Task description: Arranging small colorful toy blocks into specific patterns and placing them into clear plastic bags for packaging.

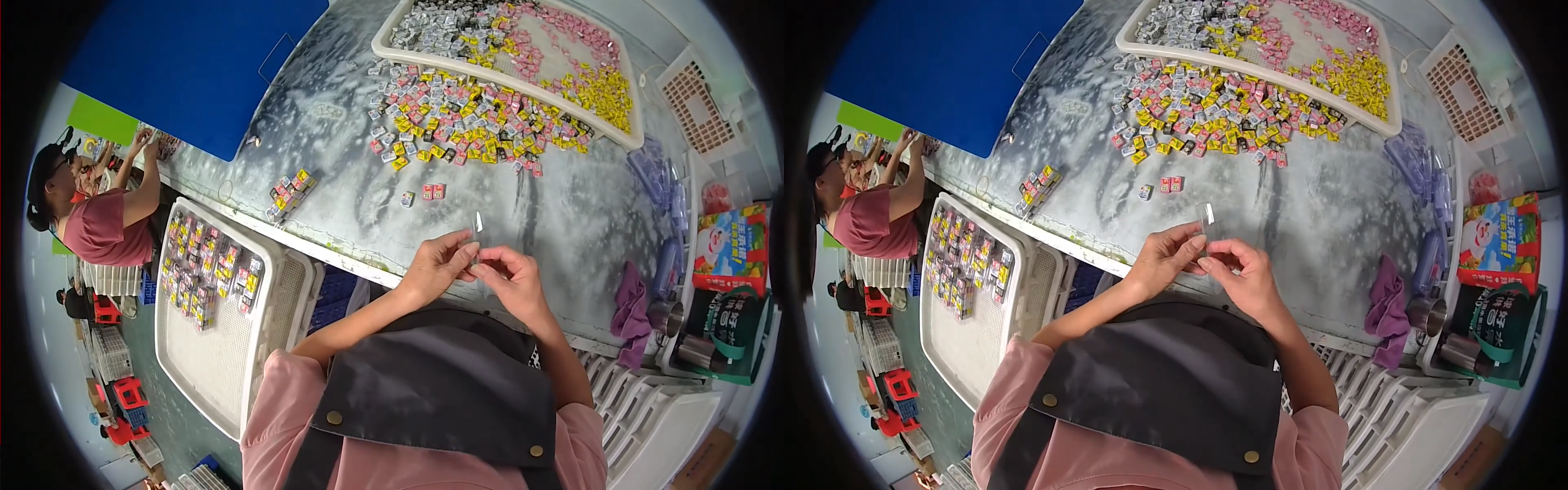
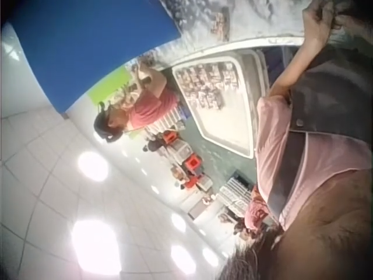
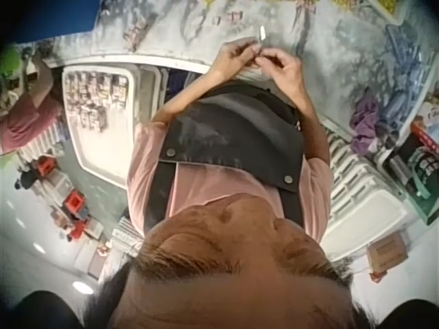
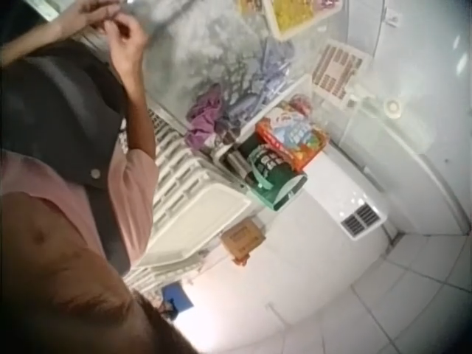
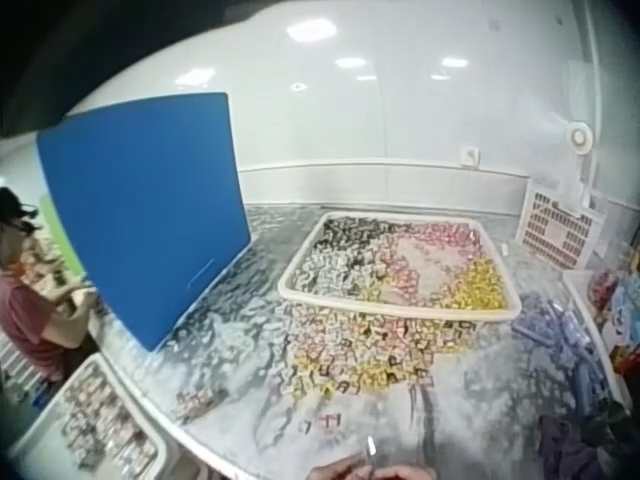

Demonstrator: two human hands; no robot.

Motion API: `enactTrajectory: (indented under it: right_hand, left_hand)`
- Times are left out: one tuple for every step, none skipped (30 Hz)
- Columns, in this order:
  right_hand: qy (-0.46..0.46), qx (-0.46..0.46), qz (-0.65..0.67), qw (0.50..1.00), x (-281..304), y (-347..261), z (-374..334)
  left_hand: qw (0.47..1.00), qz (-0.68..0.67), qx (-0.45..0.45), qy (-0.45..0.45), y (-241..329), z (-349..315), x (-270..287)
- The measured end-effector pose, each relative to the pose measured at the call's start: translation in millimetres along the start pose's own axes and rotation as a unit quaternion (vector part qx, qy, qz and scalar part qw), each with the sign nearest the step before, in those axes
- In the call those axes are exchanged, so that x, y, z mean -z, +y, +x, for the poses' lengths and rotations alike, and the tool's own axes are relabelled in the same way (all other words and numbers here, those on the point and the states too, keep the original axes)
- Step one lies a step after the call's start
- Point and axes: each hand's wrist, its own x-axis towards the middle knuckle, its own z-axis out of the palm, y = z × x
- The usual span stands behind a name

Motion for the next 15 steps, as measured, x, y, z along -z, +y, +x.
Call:
enactTrajectory:
  right_hand:
    - [-0.006, -0.004, 0.016, 1.0, 1, -3, 1]
    - [-0.013, -0.009, 0.032, 0.999, 2, -7, 1]
    - [-0.012, -0.011, 0.032, 0.999, 3, -10, 2]
    - [-0.016, -0.011, 0.024, 1.0, 4, -13, 3]
    - [-0.02, -0.011, 0.017, 1.0, 5, -14, 4]
    - [-0.018, -0.013, 0.018, 1.0, 6, -13, 4]
    - [-0.02, -0.011, 0.024, 0.999, 7, -11, 5]
    - [-0.022, -0.009, 0.03, 0.999, 8, -10, 6]
    - [-0.02, -0.011, 0.032, 0.999, 9, -9, 6]
    - [-0.022, -0.018, 0.038, 0.999, 9, -10, 7]
    - [-0.024, -0.025, 0.045, 0.998, 10, -11, 8]
    - [-0.022, -0.028, 0.047, 0.998, 11, -11, 9]
    - [-0.023, -0.025, 0.04, 0.999, 11, -12, 10]
    - [-0.024, -0.022, 0.033, 0.999, 10, -13, 11]
    - [-0.022, -0.025, 0.035, 0.999, 10, -13, 12]
  left_hand:
    - [1.0, 0.005, -0.005, -0.001, 1, -1, 0]
    - [1.0, 0.005, -0.004, 0.0, 3, -2, -1]
    - [1.0, 0.005, -0.005, 0.0, 5, -1, -1]
    - [1.0, 0.006, -0.006, 0.0, 6, -1, -1]
    - [1.0, 0.006, -0.003, 0.0, 8, -2, 0]
    - [1.0, 0.009, -0.005, -0.001, 10, -1, -1]
    - [1.0, 0.012, -0.006, -0.003, 10, -1, -1]
    - [1.0, 0.012, -0.003, -0.004, 11, 0, 0]
    - [1.0, 0.007, -0.002, -0.007, 10, 0, 0]
    - [1.0, 0.003, -0.002, -0.011, 10, 1, 0]
    - [1.0, 0.003, 0.002, -0.011, 11, 1, 0]
    - [1.0, 0.0, 0.004, -0.008, 13, 2, -1]
    - [1.0, -0.003, 0.006, -0.004, 13, 3, -1]
    - [1.0, -0.003, 0.009, -0.005, 13, 4, 0]
    - [1.0, 0.003, 0.011, -0.011, 12, 5, 2]
